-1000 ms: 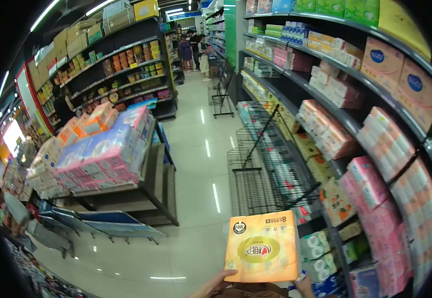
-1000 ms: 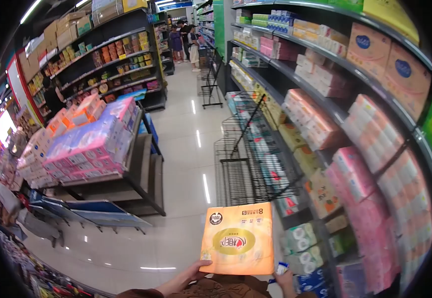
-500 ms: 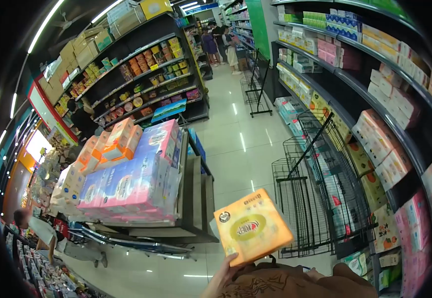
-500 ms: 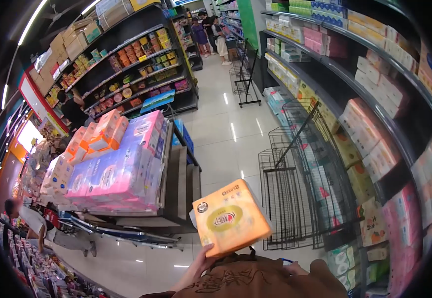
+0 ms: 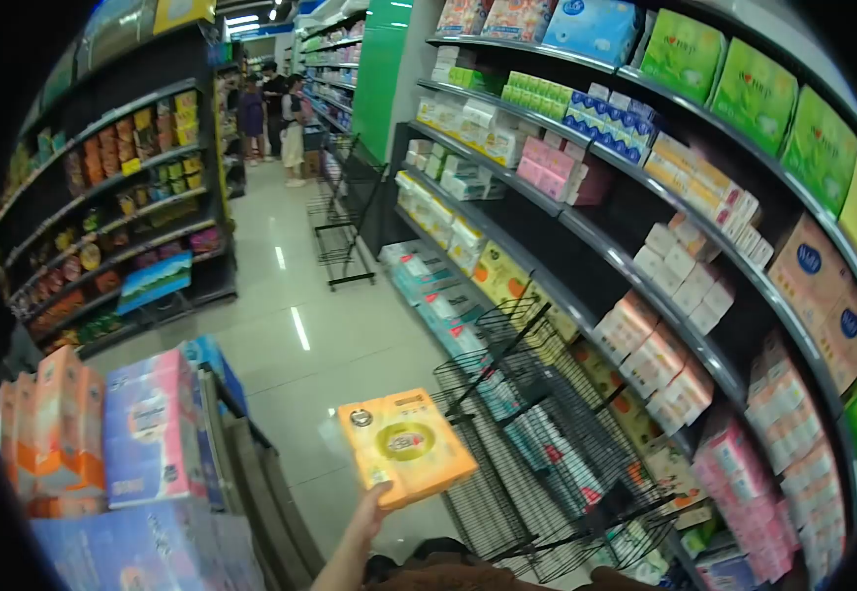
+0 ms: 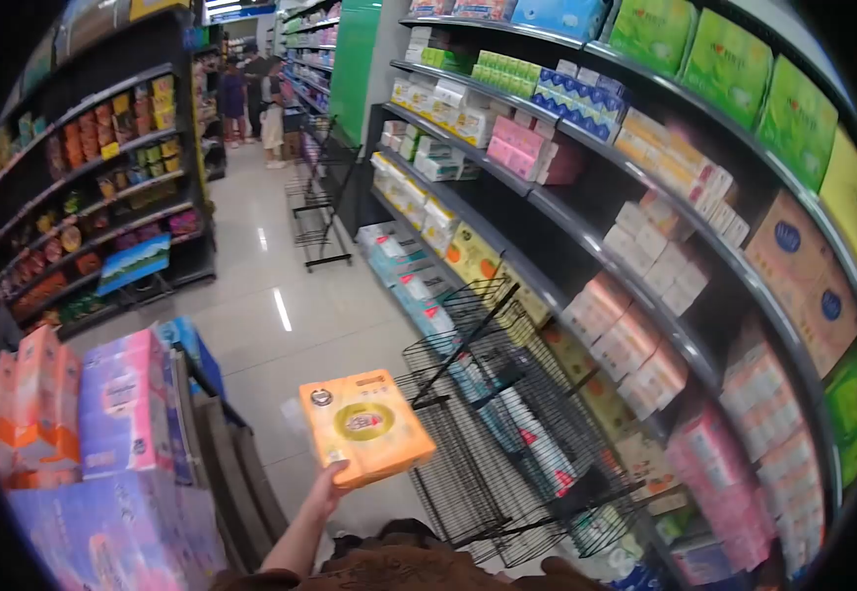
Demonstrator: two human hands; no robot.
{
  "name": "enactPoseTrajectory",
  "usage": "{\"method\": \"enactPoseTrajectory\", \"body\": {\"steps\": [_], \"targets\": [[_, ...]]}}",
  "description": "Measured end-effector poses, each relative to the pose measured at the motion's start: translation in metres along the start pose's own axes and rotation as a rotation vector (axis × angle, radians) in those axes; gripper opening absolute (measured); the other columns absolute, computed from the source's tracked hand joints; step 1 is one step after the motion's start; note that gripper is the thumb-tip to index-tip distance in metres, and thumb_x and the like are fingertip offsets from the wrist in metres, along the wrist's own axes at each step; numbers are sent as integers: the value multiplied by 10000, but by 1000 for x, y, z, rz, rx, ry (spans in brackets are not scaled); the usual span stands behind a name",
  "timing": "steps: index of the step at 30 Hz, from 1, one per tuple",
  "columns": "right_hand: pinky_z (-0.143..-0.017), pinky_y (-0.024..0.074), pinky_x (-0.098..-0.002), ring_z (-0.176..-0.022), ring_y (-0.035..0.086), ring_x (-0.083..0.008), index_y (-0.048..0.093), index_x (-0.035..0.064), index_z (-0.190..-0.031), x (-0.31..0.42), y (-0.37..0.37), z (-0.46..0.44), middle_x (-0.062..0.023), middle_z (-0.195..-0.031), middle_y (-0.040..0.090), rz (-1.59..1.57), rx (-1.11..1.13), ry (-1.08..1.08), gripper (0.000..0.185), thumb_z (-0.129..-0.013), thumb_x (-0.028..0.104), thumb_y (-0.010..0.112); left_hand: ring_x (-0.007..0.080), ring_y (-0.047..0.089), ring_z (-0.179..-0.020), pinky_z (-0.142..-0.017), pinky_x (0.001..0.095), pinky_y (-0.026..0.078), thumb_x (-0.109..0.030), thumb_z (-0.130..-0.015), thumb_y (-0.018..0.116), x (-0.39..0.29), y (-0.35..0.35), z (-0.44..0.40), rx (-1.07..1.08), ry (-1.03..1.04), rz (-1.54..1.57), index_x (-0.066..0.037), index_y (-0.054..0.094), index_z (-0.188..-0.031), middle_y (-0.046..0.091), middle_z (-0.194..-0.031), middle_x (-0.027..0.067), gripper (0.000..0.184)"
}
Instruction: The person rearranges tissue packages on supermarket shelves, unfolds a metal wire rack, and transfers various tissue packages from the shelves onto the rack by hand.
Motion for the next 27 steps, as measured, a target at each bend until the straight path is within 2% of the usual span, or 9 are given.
{"method": "enactPoseTrajectory", "body": {"steps": [2, 5, 10, 18, 22, 23, 24, 25, 27], "targets": [[-1032, 477, -385, -1272, 557, -362, 318, -147, -1416, 50, 21, 7, -304, -1337, 556, -66, -7, -13, 1313, -527, 652, 861, 312, 589, -1197, -998, 529, 475, -242, -882, 678, -2, -20, -33, 55, -99, -8, -83, 445, -1416, 570, -1363, 120, 604], [-1032, 476, -385, -1271, 558, -360, 330, -147, -1411, 114, 37, 9, -303, -1334, 557, -151, -20, -12, 1302, -528, 650, 862, 320, 553, -1241, -1011, 526, 455, -256, -879, 666, 0, -52, -62, 77, -301, 314, -85, 435, -1431, 546, -1391, 135, 622], [-1032, 475, -386, -1268, 561, -357, 349, -146, -1403, 210, 55, -34, -302, -1331, 560, -162, 14, 45, 1286, -531, 647, 863, 341, 528, -1265, -1039, 523, 440, -308, -887, 647, -39, -102, -126, -24, -374, 361, -73, 422, -1443, 527, -1411, 158, 644], [-1031, 474, -388, -1263, 565, -352, 380, -146, -1389, 405, 58, -174, -300, -1325, 564, 20, 127, 80, 1259, -535, 641, 866, 334, 567, -1211, -968, 517, 506, -255, -906, 643, -245, -138, -292, -186, -126, 228, -68, 422, -1415, 535, -1377, 154, 585], [-1031, 473, -389, -1260, 566, -349, 396, -146, -1382, 553, 19, -237, -298, -1322, 566, 27, 81, -84, 1246, -537, 639, 867, 333, 566, -1201, -980, 517, 489, -272, -911, 635, -330, -140, -365, -150, 29, 329, -64, 419, -1428, 556, -1358, 157, 598], [-1025, 478, -395, -1238, 582, -352, 439, -151, -1340, 571, 33, -311, -302, -1301, 578, -86, 109, -214, 1147, -584, 600, 863, 332, 589, -1176, -948, 508, 514, -258, -914, 634, -347, -143, -385, -122, 68, 390, -45, 429, -1413, 582, -1328, 155, 580], [-865, 539, -387, -1102, 646, -353, 433, -178, -1257, 643, -6, -292, -315, -1192, 613, -3, -38, -290, 1024, -673, 563, 830, 332, 593, -1176, -957, 505, 512, -261, -913, 630, -367, -137, -396, -119, 68, 393, -34, 420, -1420, 581, -1332, 157, 593], [-838, 536, -387, -1065, 650, -326, 436, -172, -1208, 717, -44, -256, -299, -1128, 623, -98, 47, -261, 977, -685, 555, 827, 340, 586, -1190, -967, 501, 509, -261, -909, 632, -385, -131, -406, -130, 79, 386, -38, 411, -1430, 581, -1334, 163, 608], [-713, 504, -362, -876, 611, -248, 498, -93, -1081, 775, -49, -313, -186, -984, 617, -319, -6, -352, 807, -713, 552, 816, 338, 585, -1198, -973, 495, 506, -255, -904, 635, -411, -127, -434, -176, 113, 429, -47, 405, -1437, 577, -1338, 164, 616]]}}
Point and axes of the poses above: each hand's wrist, its own z-axis away from the middle knuckle, its own y-axis out of the palm, x = y × z, the point moved 6 cm from there along -z, towards the middle knuckle
